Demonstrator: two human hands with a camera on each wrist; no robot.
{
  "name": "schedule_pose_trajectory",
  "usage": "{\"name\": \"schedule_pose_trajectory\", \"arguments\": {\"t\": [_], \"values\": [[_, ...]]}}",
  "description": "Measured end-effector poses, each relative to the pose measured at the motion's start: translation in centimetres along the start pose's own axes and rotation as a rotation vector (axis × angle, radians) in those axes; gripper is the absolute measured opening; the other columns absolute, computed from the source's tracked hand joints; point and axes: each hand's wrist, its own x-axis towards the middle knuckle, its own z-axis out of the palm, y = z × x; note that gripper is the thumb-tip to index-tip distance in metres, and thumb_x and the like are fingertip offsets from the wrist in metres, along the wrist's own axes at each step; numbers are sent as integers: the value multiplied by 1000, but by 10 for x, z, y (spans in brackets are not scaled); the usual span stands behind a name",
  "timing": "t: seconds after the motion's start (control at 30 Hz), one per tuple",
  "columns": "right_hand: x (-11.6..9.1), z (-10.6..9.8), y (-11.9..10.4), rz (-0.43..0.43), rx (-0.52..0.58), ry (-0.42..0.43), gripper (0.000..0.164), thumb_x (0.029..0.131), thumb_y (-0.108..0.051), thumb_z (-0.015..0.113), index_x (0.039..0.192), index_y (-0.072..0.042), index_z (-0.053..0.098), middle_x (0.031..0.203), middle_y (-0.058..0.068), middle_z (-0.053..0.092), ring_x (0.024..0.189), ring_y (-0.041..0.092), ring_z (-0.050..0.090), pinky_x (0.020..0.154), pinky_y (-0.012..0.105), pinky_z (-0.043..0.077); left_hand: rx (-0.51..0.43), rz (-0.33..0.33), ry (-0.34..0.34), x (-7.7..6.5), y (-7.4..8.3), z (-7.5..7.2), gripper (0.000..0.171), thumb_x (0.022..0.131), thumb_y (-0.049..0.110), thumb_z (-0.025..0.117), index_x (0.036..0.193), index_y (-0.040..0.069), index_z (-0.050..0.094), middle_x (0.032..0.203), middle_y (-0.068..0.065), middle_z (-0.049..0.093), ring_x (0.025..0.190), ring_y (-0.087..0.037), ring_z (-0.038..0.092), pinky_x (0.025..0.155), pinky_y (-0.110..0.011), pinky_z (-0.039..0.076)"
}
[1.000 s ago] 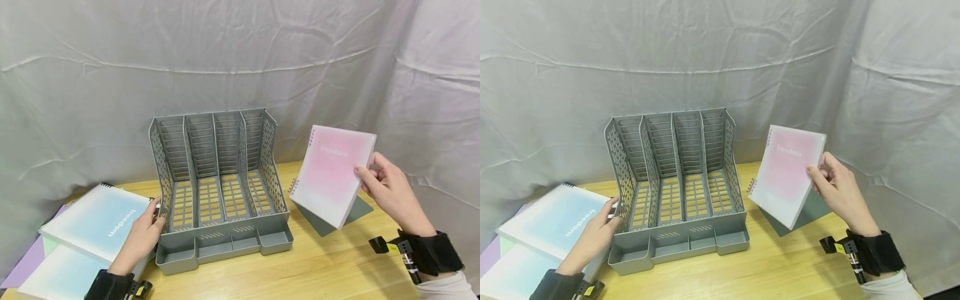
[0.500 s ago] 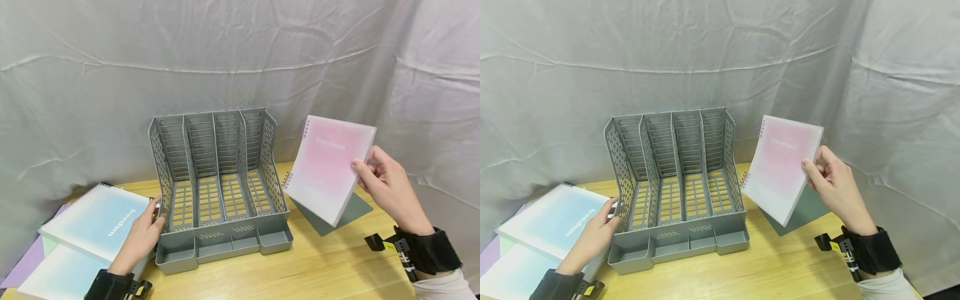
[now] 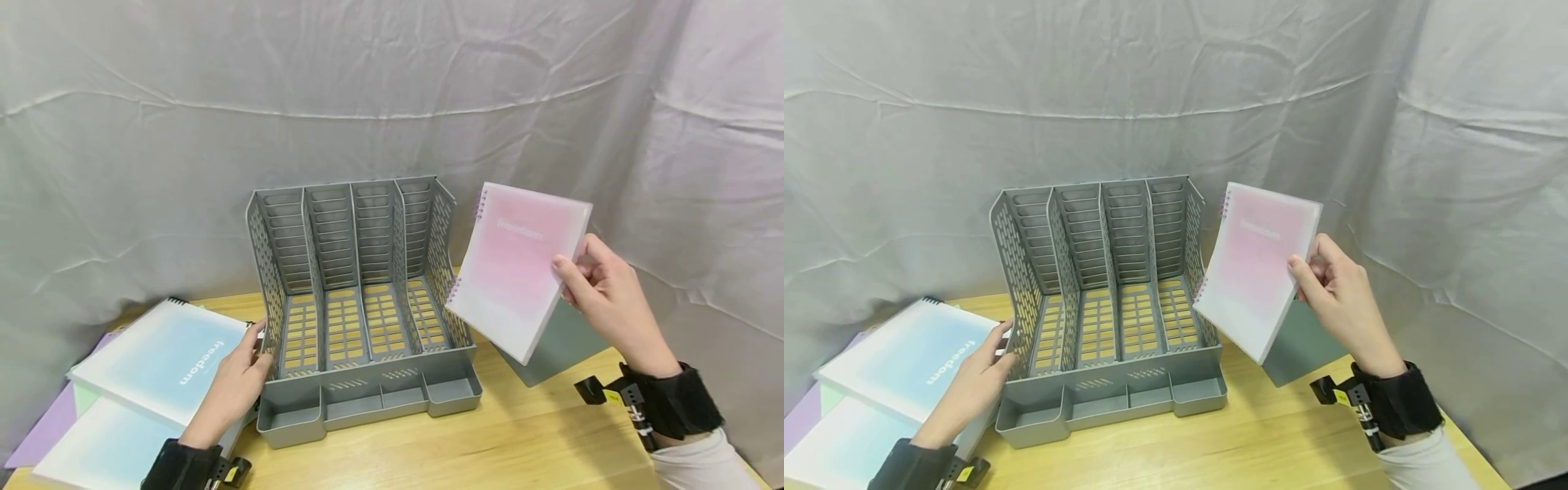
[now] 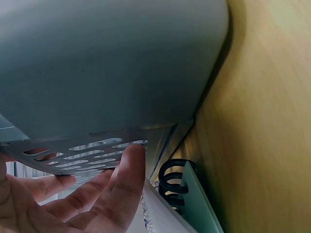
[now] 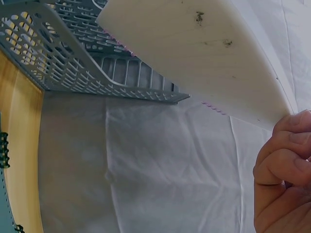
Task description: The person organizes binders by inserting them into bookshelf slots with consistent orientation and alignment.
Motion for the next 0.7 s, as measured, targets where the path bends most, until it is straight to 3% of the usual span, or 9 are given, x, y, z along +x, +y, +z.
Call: {"name": "schedule_pose_trajectory", "arguments": {"t": [0.23,0.43,0.7], "values": [[4,15,-2,-22,14,30,9,108,-13,64,107,-5,59,65,-8,56,54,8,48,48,29,34,4,-1,-4,0,0,0,65,111,15,37,173,10,17,156,-32,52,140,-49,55,109,-65,50],[8,29,-4,-29,26,14,13,109,-14,63,118,-5,62,67,-6,59,55,9,52,47,27,36,2,-3,-8,0,-1,-1,66,111,15,37,173,10,16,156,-32,52,142,-49,54,110,-64,50],[12,47,-6,-57,12,-5,11,109,-12,63,116,-4,61,68,3,61,52,7,51,46,22,39,0,7,-9,0,-2,0,65,112,15,37,173,10,15,156,-31,52,140,-49,56,107,-64,52]]}}
